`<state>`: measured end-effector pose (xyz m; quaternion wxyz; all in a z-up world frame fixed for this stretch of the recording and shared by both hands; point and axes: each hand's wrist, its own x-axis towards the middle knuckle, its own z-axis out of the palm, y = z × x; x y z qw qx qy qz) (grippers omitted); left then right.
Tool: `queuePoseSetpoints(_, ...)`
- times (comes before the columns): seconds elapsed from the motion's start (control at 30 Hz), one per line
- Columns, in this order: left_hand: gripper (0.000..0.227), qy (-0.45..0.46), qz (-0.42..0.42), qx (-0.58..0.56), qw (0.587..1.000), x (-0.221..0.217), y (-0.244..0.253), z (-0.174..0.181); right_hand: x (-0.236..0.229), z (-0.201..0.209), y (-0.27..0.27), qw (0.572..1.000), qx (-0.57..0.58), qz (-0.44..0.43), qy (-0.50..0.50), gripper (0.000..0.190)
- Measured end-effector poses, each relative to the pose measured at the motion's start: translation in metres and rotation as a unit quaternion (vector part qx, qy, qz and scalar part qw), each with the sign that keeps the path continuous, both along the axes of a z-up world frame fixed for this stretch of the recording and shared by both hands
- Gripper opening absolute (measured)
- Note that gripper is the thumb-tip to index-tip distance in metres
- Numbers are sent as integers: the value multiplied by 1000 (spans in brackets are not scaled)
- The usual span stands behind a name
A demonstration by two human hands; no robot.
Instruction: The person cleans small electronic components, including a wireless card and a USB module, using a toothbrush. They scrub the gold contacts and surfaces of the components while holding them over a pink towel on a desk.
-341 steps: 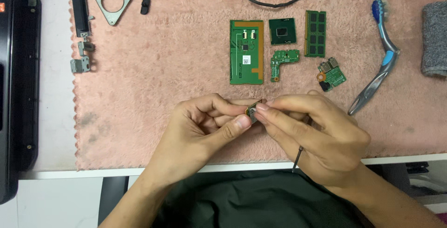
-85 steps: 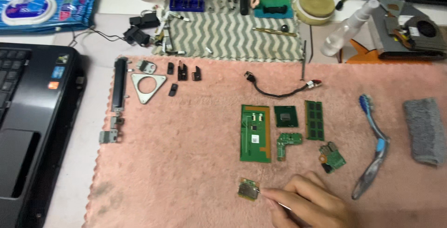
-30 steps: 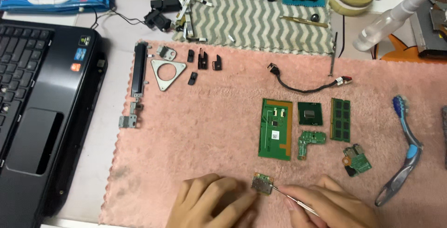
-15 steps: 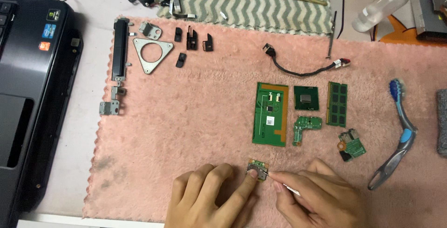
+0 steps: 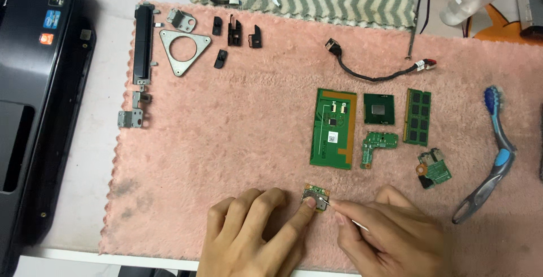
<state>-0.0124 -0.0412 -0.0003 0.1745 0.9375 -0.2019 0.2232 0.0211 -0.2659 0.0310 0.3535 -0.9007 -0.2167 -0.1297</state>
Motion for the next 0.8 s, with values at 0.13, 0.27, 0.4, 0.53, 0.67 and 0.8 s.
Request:
queuePoseSetpoints(0.13, 35, 26, -12, -4, 1000, -2, 2, 3, -5, -9, -7, 999, -41, -10, 34, 25)
queuePoseSetpoints(0.27, 37, 42, -18, -10, 999, -3, 3, 5, 2, -4, -7, 999, -21, 33, -23, 20)
queuePoseSetpoints(0.4, 36, 56, -20, -20, 998, -3, 3, 9, 2, -2, 0, 1000, 0, 21, -15, 16)
queuePoseSetpoints(0.53, 36, 56, -24, -24, 998, -3, 3, 8, 1, -1, -1, 998, -21, 47, -35, 23)
queuePoseSetpoints(0.67, 35, 57, -18, -22, 998, -3, 2, 9, -1, 6, 6, 1000, -12, -3, -17, 22)
queuePoseSetpoints(0.8, 35, 58, -16, -18, 998, -3, 2, 9, 0, 6, 7, 999, -11, 12, -32, 22)
